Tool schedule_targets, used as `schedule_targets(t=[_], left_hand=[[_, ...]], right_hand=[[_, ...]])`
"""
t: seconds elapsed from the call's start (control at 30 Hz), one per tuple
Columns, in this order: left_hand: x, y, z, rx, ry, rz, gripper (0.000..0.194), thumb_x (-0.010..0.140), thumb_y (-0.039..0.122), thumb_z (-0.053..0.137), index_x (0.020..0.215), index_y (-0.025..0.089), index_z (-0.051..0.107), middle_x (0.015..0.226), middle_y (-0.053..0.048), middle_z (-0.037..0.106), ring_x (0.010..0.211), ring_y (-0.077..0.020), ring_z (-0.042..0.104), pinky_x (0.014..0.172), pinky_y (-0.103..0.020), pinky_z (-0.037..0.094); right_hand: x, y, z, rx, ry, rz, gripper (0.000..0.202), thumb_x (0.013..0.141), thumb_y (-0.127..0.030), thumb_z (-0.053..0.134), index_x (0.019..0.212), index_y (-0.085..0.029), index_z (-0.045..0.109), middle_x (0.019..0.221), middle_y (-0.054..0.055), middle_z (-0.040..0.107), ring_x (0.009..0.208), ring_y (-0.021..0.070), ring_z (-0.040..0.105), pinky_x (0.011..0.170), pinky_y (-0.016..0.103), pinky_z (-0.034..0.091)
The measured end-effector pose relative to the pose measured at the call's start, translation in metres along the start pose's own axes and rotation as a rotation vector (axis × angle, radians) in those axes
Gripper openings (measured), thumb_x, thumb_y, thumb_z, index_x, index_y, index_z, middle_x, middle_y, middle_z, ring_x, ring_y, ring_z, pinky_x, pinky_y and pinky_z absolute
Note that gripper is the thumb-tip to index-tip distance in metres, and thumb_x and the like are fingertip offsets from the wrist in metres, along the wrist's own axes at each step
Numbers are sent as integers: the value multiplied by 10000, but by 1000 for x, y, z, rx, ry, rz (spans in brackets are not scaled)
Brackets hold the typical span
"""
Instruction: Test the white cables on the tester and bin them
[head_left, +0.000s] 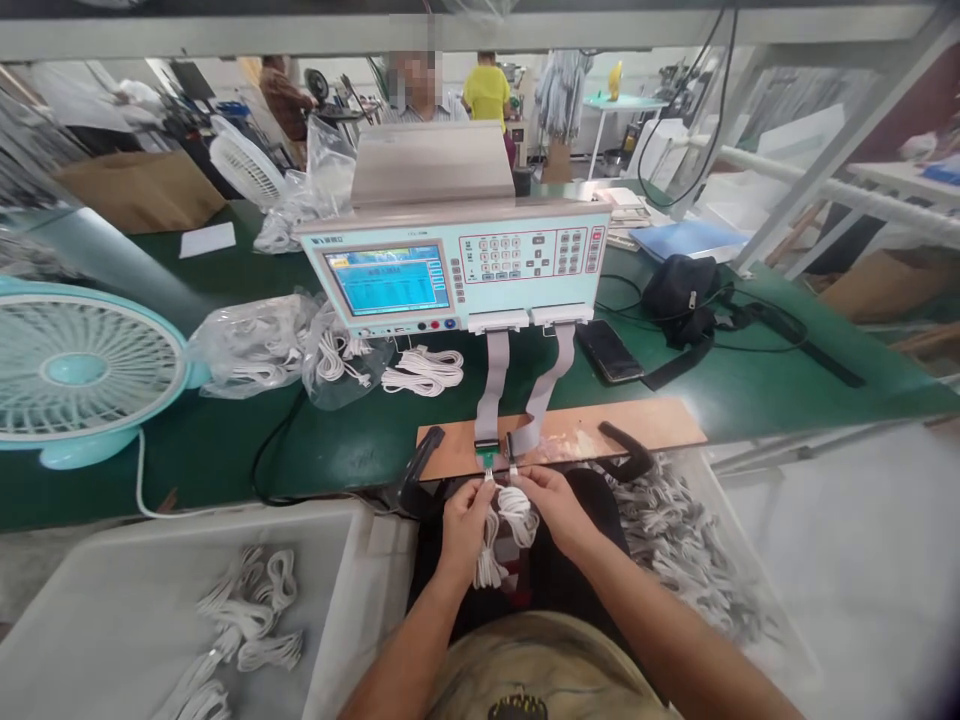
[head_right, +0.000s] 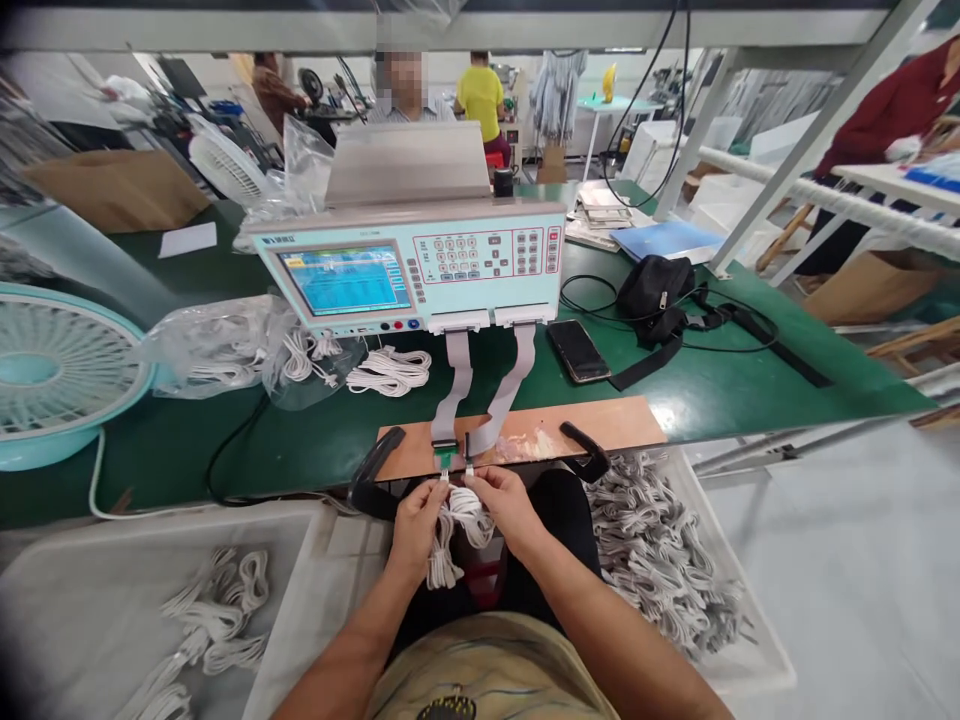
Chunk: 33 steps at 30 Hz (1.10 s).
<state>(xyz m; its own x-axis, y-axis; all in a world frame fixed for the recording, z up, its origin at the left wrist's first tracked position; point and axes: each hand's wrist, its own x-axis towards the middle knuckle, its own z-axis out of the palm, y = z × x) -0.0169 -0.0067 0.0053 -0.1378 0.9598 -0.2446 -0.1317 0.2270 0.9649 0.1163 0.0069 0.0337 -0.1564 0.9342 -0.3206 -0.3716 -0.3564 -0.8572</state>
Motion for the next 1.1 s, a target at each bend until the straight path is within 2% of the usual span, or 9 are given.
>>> schedule_targets(t=[0.33,0.5,0.63,0.73,0.83,0.93,1.03,1.1], left_hand=[[5,17,-12,38,-126,-82,334,679,464,671,624,139,615,459,35,536,385,-74,467,407,-160,345],[6,23,-9,32,-176,-108,364,660,500,664,634,143,597,419,39,510,337,-82,447,360,-161,301],[4,25,1,22,-161,-60,437,624,576,644,586,150,552,403,48,464,317,-85,408,346,-184,299],[5,18,6,-4,-134,0,483,593,626,638,570,153,539,444,45,454,366,-92,411,376,-204,330],[12,7,8,-38,-111,84,471,620,609,638,560,152,541,489,33,460,449,-102,424,445,-212,353],[16,2,7,-8,-61,153,432,666,555,634,547,151,538,525,18,477,520,-117,441,507,-217,360],[8,3,9,44,-4,166,401,686,528,622,564,151,560,550,6,507,555,-134,461,528,-222,367],[-4,4,12,71,-70,132,378,707,517,602,631,146,602,592,-5,548,588,-145,486,554,-226,390]], right_hand=[[3,6,-2,-52,41,-5,302,614,-401,754,709,-125,680,598,9,621,552,126,514,560,238,368],[2,8,0,-61,50,-20,320,623,-422,741,700,-121,660,569,0,597,506,112,475,519,231,341],[-1,6,4,-61,38,-65,346,593,-452,748,623,-130,624,512,-17,553,460,102,437,486,224,310],[0,8,4,-27,10,-79,372,571,-486,751,621,-141,621,516,-12,548,467,118,447,493,235,326],[6,13,0,-24,-7,-110,368,584,-496,739,628,-148,626,535,1,552,502,139,464,518,252,347],[11,16,0,-72,30,-161,357,594,-487,726,592,-153,601,525,-5,526,497,129,428,509,248,324],[3,20,3,-128,94,-186,360,591,-460,710,504,-173,511,468,-41,433,463,102,343,468,232,267],[-10,24,1,-162,117,-181,350,595,-415,694,474,-181,463,456,-53,392,469,97,323,461,224,250]])
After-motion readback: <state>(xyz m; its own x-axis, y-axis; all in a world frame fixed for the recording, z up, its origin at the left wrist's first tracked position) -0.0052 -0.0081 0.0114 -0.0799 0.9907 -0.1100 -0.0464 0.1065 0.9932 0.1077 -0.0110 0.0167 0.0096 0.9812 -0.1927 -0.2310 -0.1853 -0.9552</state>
